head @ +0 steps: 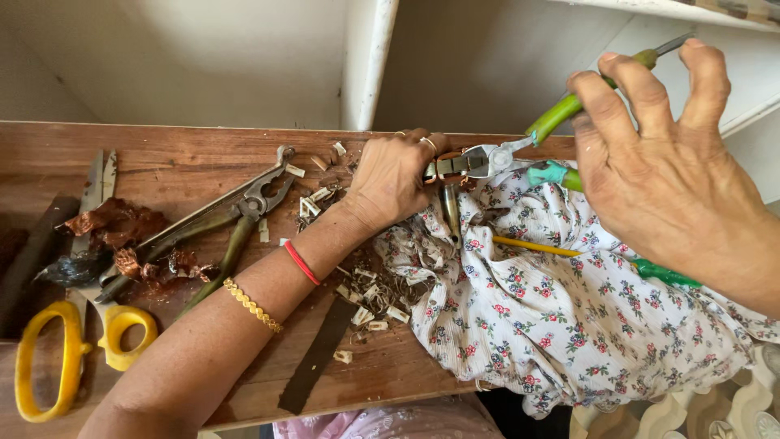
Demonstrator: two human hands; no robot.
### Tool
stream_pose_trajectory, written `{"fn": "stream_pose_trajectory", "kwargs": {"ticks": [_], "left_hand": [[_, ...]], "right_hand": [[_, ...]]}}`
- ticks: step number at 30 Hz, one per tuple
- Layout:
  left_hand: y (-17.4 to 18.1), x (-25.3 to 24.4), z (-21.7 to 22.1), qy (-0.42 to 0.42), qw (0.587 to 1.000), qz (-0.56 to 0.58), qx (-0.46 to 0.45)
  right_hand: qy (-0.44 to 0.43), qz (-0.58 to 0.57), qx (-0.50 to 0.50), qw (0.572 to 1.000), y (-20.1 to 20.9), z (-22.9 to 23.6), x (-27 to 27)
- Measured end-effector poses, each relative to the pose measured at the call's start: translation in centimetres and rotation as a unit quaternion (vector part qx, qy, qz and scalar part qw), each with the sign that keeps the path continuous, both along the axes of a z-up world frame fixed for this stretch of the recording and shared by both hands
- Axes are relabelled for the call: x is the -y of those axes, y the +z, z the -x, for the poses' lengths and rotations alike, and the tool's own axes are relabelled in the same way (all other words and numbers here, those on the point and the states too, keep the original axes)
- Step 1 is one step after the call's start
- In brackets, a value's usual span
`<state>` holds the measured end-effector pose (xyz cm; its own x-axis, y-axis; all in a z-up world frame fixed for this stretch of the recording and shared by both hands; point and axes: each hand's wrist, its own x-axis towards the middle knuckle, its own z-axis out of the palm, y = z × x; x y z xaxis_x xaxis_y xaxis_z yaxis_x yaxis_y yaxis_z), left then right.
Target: The person uses pliers and a screwdriver to remove copper wire from a motor armature. They systematically cut and pull out the wire from the slots, placing the removed pieces on the table.
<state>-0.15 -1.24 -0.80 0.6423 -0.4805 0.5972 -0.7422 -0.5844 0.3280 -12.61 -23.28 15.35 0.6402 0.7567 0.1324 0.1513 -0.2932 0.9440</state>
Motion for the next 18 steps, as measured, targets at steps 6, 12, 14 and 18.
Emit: {"fn": "stream_pose_trajectory", "kwargs": {"ticks": [6, 12, 14, 18], "left_hand": [[0.1, 0.1, 0.1, -0.001, 0.999, 0.01, 0.034], [0.3, -0.1, 0.2, -0.007, 0.999, 0.006, 0.043], [0.4, 0.1, 0.2, 0.005, 0.999, -0.016, 0.028], [0.3, 0.2, 0.4, -0.002, 0.999, 0.012, 0.039]], "right_hand": [[-0.033, 0.06, 0.011, 0.998, -0.2, 0.2, -0.5], [-0.077, 0.058, 0.012, 0.995, -1.0, 0.4, -1.1], [-0.117, 0.095, 0.013, 0.988, -0.7, 0.9, -1.4], [-0.103, 0.123, 0.031, 0.987, 0.5, 0.6, -2.0]]}}
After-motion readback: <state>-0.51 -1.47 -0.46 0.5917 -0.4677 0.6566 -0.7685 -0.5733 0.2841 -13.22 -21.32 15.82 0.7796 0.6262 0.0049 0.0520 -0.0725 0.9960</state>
